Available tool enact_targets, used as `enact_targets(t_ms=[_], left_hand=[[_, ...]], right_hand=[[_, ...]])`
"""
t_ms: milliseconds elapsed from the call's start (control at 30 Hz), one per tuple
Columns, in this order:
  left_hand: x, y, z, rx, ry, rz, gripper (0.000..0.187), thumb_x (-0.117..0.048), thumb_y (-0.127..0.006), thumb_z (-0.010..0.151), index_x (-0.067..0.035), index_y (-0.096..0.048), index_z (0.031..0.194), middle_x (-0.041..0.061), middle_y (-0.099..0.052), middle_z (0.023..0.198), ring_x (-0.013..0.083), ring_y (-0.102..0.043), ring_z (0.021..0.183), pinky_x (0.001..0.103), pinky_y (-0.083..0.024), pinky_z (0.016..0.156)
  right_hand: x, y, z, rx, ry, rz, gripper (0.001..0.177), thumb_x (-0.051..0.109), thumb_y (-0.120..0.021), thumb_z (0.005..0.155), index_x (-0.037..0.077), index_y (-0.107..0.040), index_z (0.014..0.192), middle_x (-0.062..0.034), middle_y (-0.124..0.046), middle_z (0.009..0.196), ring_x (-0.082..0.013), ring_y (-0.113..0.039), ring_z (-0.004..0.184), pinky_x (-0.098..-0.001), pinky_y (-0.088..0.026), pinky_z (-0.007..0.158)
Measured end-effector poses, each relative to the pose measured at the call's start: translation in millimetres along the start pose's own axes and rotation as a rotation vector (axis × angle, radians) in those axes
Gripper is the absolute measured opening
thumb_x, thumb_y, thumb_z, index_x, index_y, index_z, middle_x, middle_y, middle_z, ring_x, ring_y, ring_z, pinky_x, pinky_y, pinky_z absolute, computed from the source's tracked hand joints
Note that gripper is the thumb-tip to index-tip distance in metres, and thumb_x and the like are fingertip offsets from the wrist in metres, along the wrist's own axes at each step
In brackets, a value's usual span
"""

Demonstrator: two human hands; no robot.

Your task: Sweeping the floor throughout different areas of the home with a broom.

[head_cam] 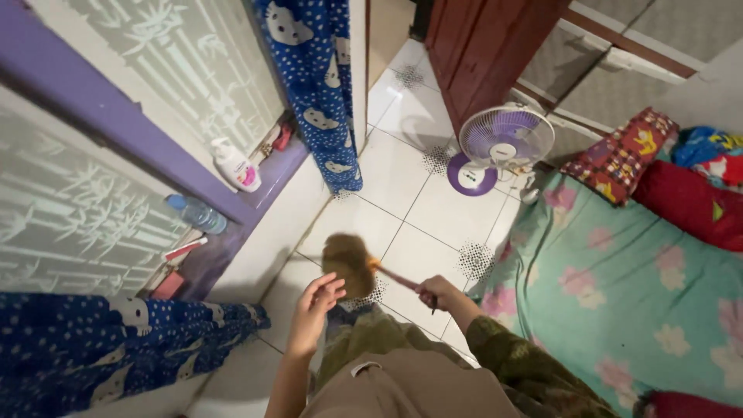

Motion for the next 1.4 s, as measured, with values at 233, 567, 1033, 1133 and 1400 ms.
enact_targets(t_ms=[233, 567, 1033, 1133, 1400], left_hand=[[1.9, 34.7, 31.6, 0.002, 0.079, 0.013, 0.041, -0.030, -0.056, 0.101, -0.007, -0.061, 0.134, 0.011, -0.074, 0.125, 0.0201, -0.072, 0.108, 0.034, -0.050, 0.096], [-50.6, 47.1, 88.0, 0.187, 0.075, 0.119, 0.040, -0.027, -0.057, 0.100, -0.006, -0.062, 0.134, 0.011, -0.074, 0.125, 0.0204, -0.072, 0.110, 0.035, -0.050, 0.097], [-44.2, 1.2, 128.4, 0.551, 0.163, 0.221, 0.040, -0.028, -0.056, 0.100, -0.007, -0.061, 0.135, 0.010, -0.073, 0.124, 0.0180, -0.070, 0.109, 0.033, -0.052, 0.095], [-47.0, 3.7, 122.7, 0.594, 0.149, 0.241, 0.040, -0.027, -0.056, 0.102, -0.005, -0.062, 0.134, 0.011, -0.074, 0.124, 0.0177, -0.070, 0.108, 0.033, -0.051, 0.093], [-44.5, 26.0, 117.9, 0.575, 0.189, 0.262, 0.041, -0.027, -0.055, 0.100, -0.008, -0.060, 0.136, 0.008, -0.073, 0.127, 0.0163, -0.069, 0.109, 0.034, -0.050, 0.096]], right_hand=[[56.6, -50.2, -26.4, -0.202, 0.254, -0.018, 0.015, 0.005, -0.065, 0.092, -0.002, -0.058, 0.081, -0.0095, -0.053, 0.059, -0.0178, -0.048, 0.042, -0.0326, -0.037, 0.037], [66.4, -156.6, -102.9, -0.056, 0.337, 1.081, 0.008, 0.008, -0.057, 0.096, 0.003, -0.051, 0.097, -0.0068, -0.055, 0.071, -0.0164, -0.051, 0.058, -0.0282, -0.042, 0.049], [-32.0, -152.9, -35.9, -0.032, 0.324, 1.455, 0.004, -0.002, -0.053, 0.097, -0.002, -0.051, 0.094, -0.0153, -0.059, 0.082, -0.0268, -0.061, 0.072, -0.0364, -0.057, 0.064], [-48.5, -146.3, 18.1, 0.036, 0.230, 1.607, 0.009, -0.002, -0.055, 0.095, 0.001, -0.049, 0.089, -0.0115, -0.055, 0.077, -0.0221, -0.057, 0.064, -0.0311, -0.054, 0.056], [-15.1, -118.8, 73.0, 0.106, 0.288, 1.492, 0.010, 0.013, -0.051, 0.094, 0.006, -0.054, 0.087, -0.0006, -0.046, 0.062, -0.0120, -0.045, 0.048, -0.0234, -0.045, 0.045]])
Point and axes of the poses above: each hand's wrist, its own z-axis towards the middle knuckle, its own y-axis out of the back of the hand, x = y × z, the point moved 7 cm from there along z, towards the middle knuckle
